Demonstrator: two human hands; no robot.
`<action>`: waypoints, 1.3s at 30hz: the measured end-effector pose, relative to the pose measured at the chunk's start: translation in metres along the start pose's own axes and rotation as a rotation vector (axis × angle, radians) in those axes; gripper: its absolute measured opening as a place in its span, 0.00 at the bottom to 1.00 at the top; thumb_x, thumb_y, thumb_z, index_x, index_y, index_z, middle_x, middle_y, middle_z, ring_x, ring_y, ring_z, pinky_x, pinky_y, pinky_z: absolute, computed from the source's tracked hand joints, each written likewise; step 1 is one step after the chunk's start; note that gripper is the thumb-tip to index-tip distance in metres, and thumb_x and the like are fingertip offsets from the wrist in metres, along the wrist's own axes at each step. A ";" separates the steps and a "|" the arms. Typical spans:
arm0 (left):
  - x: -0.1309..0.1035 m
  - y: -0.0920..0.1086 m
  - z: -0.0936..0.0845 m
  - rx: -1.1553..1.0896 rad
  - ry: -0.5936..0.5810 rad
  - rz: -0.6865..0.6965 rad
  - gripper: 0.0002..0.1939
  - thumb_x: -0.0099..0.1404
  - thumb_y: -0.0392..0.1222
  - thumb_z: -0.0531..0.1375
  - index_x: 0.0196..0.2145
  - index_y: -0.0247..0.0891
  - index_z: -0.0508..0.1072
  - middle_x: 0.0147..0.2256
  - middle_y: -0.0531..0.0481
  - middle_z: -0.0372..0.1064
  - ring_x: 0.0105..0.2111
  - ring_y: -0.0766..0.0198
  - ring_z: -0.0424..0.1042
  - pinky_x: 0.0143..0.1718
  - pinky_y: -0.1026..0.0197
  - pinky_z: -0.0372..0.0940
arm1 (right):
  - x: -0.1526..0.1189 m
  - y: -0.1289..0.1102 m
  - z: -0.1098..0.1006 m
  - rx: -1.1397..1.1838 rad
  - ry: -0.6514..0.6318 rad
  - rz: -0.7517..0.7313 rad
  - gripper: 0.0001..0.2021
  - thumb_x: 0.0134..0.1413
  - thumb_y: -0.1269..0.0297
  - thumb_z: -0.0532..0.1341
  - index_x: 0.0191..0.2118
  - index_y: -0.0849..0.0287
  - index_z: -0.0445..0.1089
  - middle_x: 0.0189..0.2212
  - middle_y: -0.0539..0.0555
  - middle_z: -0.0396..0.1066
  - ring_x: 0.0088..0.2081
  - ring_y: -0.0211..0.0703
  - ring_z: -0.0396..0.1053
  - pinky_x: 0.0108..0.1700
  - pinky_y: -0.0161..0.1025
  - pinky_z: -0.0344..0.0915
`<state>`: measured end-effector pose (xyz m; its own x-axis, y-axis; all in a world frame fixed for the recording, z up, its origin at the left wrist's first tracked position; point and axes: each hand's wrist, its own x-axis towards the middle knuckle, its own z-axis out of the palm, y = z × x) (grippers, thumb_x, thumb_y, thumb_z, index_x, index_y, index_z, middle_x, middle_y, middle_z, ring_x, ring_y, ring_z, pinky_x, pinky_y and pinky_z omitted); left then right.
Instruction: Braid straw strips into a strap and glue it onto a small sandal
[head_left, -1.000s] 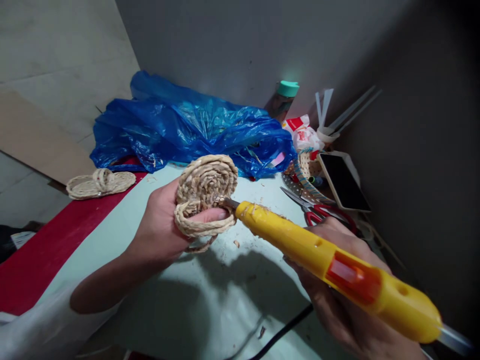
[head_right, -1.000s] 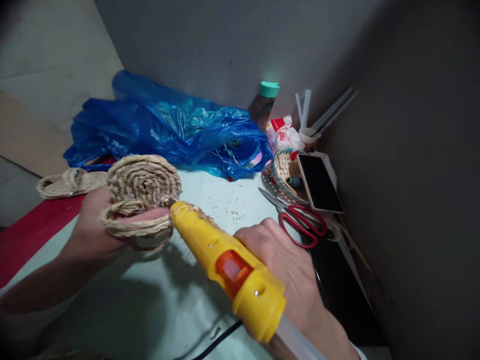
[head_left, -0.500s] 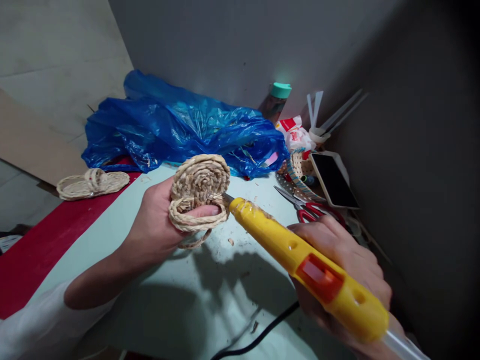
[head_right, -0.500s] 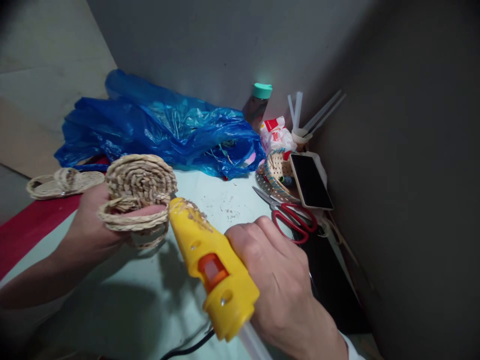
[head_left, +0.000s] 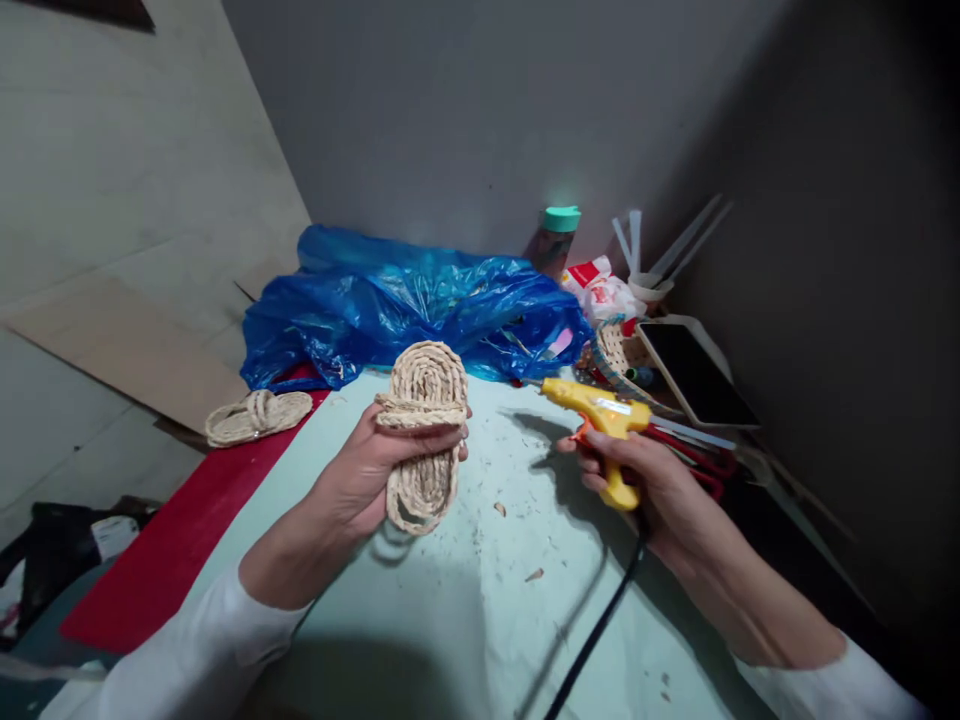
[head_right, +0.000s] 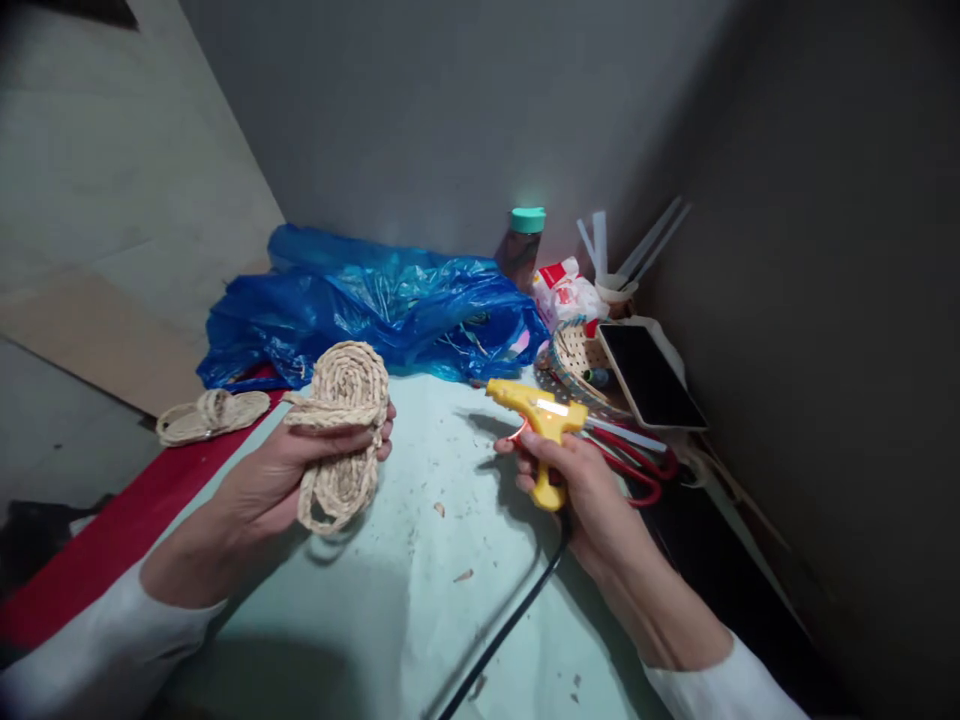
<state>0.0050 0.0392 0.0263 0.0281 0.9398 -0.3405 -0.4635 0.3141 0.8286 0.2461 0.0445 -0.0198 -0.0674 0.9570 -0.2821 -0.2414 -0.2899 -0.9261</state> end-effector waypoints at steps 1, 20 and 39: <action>0.000 0.000 0.000 -0.001 -0.008 0.002 0.18 0.38 0.27 0.73 0.31 0.29 0.79 0.28 0.46 0.77 0.23 0.64 0.74 0.26 0.65 0.72 | 0.002 0.004 -0.001 -0.002 -0.008 0.026 0.11 0.49 0.61 0.68 0.34 0.63 0.72 0.36 0.59 0.75 0.25 0.34 0.62 0.24 0.33 0.61; -0.018 -0.013 -0.011 0.428 -0.218 0.222 0.17 0.49 0.40 0.72 0.37 0.38 0.77 0.33 0.47 0.78 0.28 0.59 0.76 0.30 0.61 0.73 | -0.041 0.009 -0.040 -1.397 0.154 -0.240 0.28 0.59 0.42 0.54 0.17 0.56 0.63 0.15 0.54 0.62 0.18 0.42 0.59 0.23 0.38 0.46; -0.015 -0.020 0.000 0.666 -0.268 0.115 0.21 0.51 0.34 0.69 0.45 0.36 0.76 0.37 0.49 0.79 0.37 0.57 0.76 0.36 0.65 0.69 | -0.061 -0.015 0.041 -0.888 -0.270 -1.037 0.06 0.60 0.76 0.60 0.41 0.63 0.72 0.32 0.52 0.68 0.34 0.37 0.63 0.36 0.37 0.62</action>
<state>0.0142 0.0183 0.0147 0.2673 0.9456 -0.1855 0.1586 0.1467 0.9764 0.2137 -0.0091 0.0214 -0.4457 0.6769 0.5859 0.3860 0.7358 -0.5565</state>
